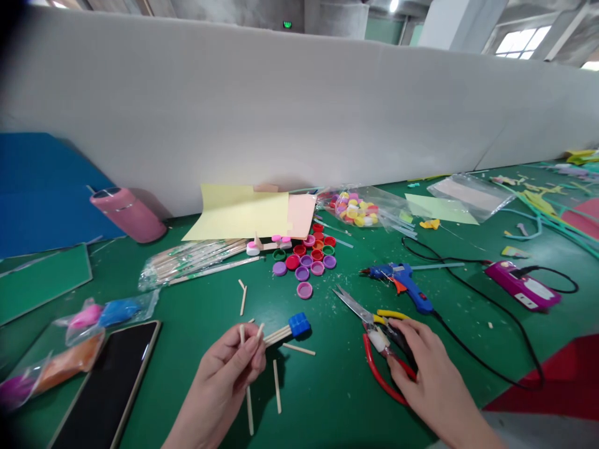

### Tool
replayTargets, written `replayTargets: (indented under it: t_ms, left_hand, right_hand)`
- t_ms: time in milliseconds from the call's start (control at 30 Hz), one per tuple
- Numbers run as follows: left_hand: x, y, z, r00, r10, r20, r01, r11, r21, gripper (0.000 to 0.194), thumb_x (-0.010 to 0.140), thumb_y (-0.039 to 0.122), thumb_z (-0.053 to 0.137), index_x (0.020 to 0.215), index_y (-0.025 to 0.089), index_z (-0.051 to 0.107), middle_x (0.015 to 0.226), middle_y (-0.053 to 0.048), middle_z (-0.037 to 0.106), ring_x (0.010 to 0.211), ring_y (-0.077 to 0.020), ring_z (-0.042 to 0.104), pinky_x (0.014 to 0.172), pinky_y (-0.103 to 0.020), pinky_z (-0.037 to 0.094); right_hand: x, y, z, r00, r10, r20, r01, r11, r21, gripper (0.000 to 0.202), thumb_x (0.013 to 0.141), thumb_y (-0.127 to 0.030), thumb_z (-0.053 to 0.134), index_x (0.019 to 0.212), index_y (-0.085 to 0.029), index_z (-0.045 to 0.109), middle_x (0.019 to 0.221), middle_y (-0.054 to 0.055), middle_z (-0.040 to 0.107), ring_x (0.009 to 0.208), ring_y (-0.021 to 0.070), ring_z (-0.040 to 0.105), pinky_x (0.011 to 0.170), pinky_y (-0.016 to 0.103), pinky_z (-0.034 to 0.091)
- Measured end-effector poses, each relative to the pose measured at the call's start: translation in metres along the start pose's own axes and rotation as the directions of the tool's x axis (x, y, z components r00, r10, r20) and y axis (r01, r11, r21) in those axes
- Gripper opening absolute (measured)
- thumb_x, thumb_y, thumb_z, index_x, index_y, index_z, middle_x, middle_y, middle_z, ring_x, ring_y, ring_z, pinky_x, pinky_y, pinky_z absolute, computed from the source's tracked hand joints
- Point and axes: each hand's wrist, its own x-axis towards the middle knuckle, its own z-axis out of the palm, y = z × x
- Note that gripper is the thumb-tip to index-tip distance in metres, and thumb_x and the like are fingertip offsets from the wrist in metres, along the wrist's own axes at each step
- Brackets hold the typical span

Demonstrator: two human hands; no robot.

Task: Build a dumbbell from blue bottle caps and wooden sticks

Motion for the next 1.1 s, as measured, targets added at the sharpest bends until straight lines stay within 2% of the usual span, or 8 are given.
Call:
replayTargets:
  t_ms: [100, 233, 333, 433, 567, 767, 967, 1100]
  left_hand:
    - [0.001, -0.001, -0.001, 1.000, 0.007, 0.004, -0.006, 0.989, -0.150, 0.010, 0.077, 0.025, 0.058, 0.077, 0.015, 0.057, 0.053, 0.006, 0.040, 0.048, -0.0053, 0.032, 0.046, -0.019, 0.025]
    - [0.003, -0.004, -0.002, 1.000, 0.005, -0.003, -0.005, 0.976, -0.216, 0.011, 0.079, 0.024, 0.057, 0.080, 0.014, 0.061, 0.050, 0.007, 0.036, 0.045, -0.0044, 0.029, 0.045, -0.020, 0.023]
    - [0.004, -0.006, -0.003, 1.000, -0.012, -0.014, 0.009, 0.972, -0.237, 0.015, 0.079, 0.026, 0.057, 0.080, 0.012, 0.063, 0.048, 0.007, 0.037, 0.043, -0.0039, 0.029, 0.045, -0.020, 0.023]
    - [0.005, -0.008, -0.003, 1.000, -0.016, -0.005, 0.014, 0.966, -0.259, 0.017, 0.078, 0.028, 0.057, 0.078, 0.012, 0.064, 0.046, 0.008, 0.035, 0.042, -0.0036, 0.027, 0.045, -0.020, 0.022]
    - [0.005, -0.007, -0.004, 1.000, -0.011, 0.027, 0.018, 0.964, -0.265, 0.019, 0.077, 0.030, 0.059, 0.075, 0.012, 0.065, 0.043, 0.009, 0.029, 0.041, -0.0034, 0.023, 0.045, -0.020, 0.020]
    - [-0.001, -0.003, -0.005, 0.999, 0.036, 0.003, -0.035, 0.984, -0.174, 0.021, 0.075, 0.033, 0.061, 0.077, 0.013, 0.066, 0.045, 0.008, 0.030, 0.044, -0.0051, 0.025, 0.045, -0.020, 0.019]
    - [-0.005, -0.008, -0.012, 0.986, 0.161, -0.042, -0.160, 0.987, 0.009, 0.017, 0.075, 0.031, 0.060, 0.079, 0.016, 0.066, 0.055, 0.004, 0.042, 0.051, -0.0068, 0.034, 0.048, -0.019, 0.027]
    - [-0.006, -0.012, -0.018, 0.986, 0.164, -0.043, -0.161, 0.985, 0.064, 0.017, 0.075, 0.031, 0.061, 0.084, 0.018, 0.066, 0.060, 0.000, 0.052, 0.063, -0.0131, 0.049, 0.056, -0.021, 0.037]
  right_hand:
    - [-0.006, 0.006, -0.001, 0.998, -0.007, 0.070, 0.016, 0.992, -0.129, 0.050, 0.073, -0.024, 0.048, 0.121, -0.018, 0.035, 0.122, 0.013, 0.043, 0.109, 0.0292, 0.046, 0.088, 0.044, 0.041]
    - [0.003, 0.001, -0.007, 0.984, 0.090, 0.155, -0.063, 0.983, -0.173, 0.053, 0.065, -0.019, 0.049, 0.117, -0.012, 0.039, 0.113, 0.016, 0.052, 0.102, 0.0307, 0.052, 0.086, 0.044, 0.043]
    - [0.009, 0.002, -0.010, 0.977, 0.128, 0.168, -0.114, 0.989, -0.089, 0.049, 0.064, -0.021, 0.049, 0.113, -0.015, 0.043, 0.108, 0.013, 0.057, 0.096, 0.0296, 0.057, 0.081, 0.042, 0.046]
    - [0.011, -0.005, -0.015, 0.981, 0.054, 0.187, -0.067, 0.996, 0.063, 0.047, 0.067, -0.018, 0.048, 0.113, -0.019, 0.043, 0.110, 0.009, 0.058, 0.095, 0.0261, 0.058, 0.080, 0.035, 0.047]
    - [0.017, -0.045, -0.024, 0.969, -0.064, 0.238, 0.005, 0.970, 0.242, 0.046, 0.071, -0.018, 0.047, 0.115, -0.019, 0.038, 0.117, 0.010, 0.053, 0.103, 0.0235, 0.054, 0.083, 0.029, 0.046]
    - [0.028, -0.101, -0.028, 0.887, -0.161, 0.433, -0.031, 0.915, 0.403, 0.063, 0.064, -0.026, 0.063, 0.119, -0.021, 0.033, 0.119, 0.010, 0.047, 0.104, 0.0236, 0.051, 0.083, 0.028, 0.045]
    - [0.028, -0.106, -0.024, 0.857, -0.216, 0.468, 0.007, 0.913, 0.408, 0.073, 0.058, -0.024, 0.065, 0.122, -0.019, 0.033, 0.123, 0.012, 0.041, 0.106, 0.0271, 0.047, 0.087, 0.034, 0.041]
    - [0.027, -0.107, -0.024, 0.855, -0.197, 0.480, -0.004, 0.923, 0.386, 0.075, 0.055, -0.027, 0.068, 0.122, -0.020, 0.035, 0.123, 0.013, 0.041, 0.107, 0.0299, 0.046, 0.088, 0.039, 0.039]
